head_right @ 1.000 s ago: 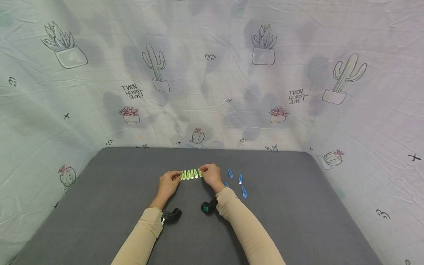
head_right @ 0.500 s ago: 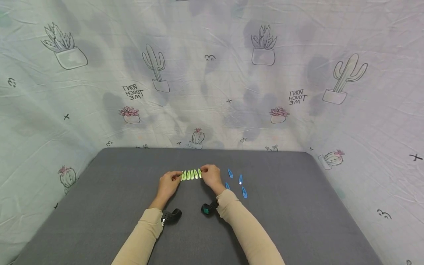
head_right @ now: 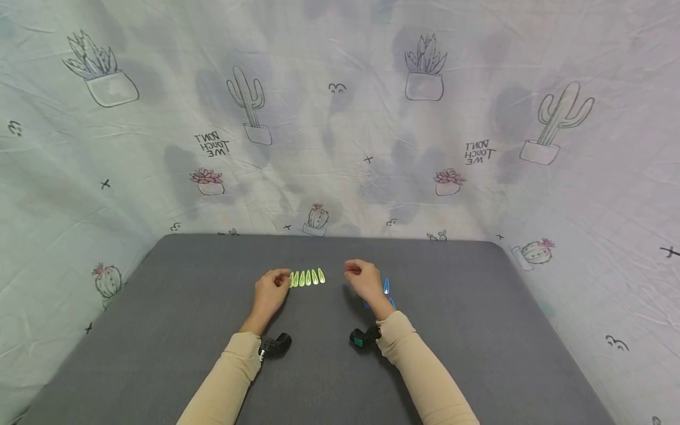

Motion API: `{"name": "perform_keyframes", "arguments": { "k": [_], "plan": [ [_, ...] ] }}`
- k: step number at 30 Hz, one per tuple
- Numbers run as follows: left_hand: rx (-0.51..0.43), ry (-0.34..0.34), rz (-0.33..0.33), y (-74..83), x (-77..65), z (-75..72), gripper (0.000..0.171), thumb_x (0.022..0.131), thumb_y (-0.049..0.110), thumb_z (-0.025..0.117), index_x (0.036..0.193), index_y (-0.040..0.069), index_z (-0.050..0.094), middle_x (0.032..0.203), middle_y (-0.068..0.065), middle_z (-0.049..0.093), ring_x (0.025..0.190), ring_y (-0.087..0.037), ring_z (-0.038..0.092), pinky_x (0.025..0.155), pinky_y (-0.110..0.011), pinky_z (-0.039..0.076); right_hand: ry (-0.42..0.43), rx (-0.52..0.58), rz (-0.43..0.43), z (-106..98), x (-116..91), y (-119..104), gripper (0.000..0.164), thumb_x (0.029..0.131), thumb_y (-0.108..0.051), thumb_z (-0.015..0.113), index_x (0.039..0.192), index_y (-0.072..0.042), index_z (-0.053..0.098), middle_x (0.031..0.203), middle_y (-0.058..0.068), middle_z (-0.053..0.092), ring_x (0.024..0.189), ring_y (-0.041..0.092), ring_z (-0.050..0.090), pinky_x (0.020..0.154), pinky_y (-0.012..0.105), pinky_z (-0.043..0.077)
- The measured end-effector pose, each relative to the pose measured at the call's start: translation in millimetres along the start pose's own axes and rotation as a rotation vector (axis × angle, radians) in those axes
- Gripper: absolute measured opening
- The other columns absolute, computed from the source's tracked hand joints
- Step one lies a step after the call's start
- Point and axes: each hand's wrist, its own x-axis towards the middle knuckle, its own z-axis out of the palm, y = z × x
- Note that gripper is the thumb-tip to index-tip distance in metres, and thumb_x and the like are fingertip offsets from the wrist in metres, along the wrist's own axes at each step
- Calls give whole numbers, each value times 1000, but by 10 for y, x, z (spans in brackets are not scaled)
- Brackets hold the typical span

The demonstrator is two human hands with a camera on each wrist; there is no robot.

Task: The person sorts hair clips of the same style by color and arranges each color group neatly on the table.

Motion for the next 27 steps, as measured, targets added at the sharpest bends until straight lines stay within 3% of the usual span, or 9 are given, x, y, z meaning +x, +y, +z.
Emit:
{"name": "perform_keyframes", "arguments": {
  "k": [5, 11, 18, 23, 27],
  "plan": [
    [-76, -22, 31, 143, -43, 29, 20, 88, 9, 63, 106, 5, 70, 89, -9, 66, 81, -22, 64, 72, -37, 52, -24, 8, -25, -270, -127, 102, 37, 91, -11, 61, 127, 0, 58, 122, 17, 62, 112, 33, 59, 91, 44, 48],
    [-146, -165, 70, 383, -143, 143, 22, 88, 10, 65, 107, 0, 68, 93, -12, 68, 84, -24, 66, 73, -34, 53, -23, -4, -21, -523, -280, 236, 38, 92, -11, 60, 128, 1, 56, 125, 19, 60, 116, 35, 56, 93, 47, 46],
    [-196, -310, 116, 670, -365, 406, 25, 88, 8, 64, 111, -2, 66, 94, -12, 68, 85, -23, 67, 72, -29, 52, 4, 6, 6, -684, -477, 410, 36, 92, -8, 60, 126, 5, 56, 123, 23, 60, 114, 37, 57, 91, 44, 48],
    [-187, -357, 141, 827, -465, 627, 24, 87, 8, 65, 109, -3, 66, 94, -12, 69, 85, -24, 68, 73, -31, 53, 20, 30, 35, -762, -595, 516, 36, 92, -8, 60, 125, 6, 57, 122, 24, 60, 114, 38, 57, 87, 32, 50],
    [-149, -347, 139, 896, -517, 793, 23, 85, 7, 67, 106, -3, 66, 93, -13, 69, 84, -23, 69, 72, -28, 53, 32, 53, 76, -791, -686, 579, 38, 91, -10, 62, 124, 7, 56, 121, 24, 61, 112, 35, 60, 78, 20, 49]
  ]
}}
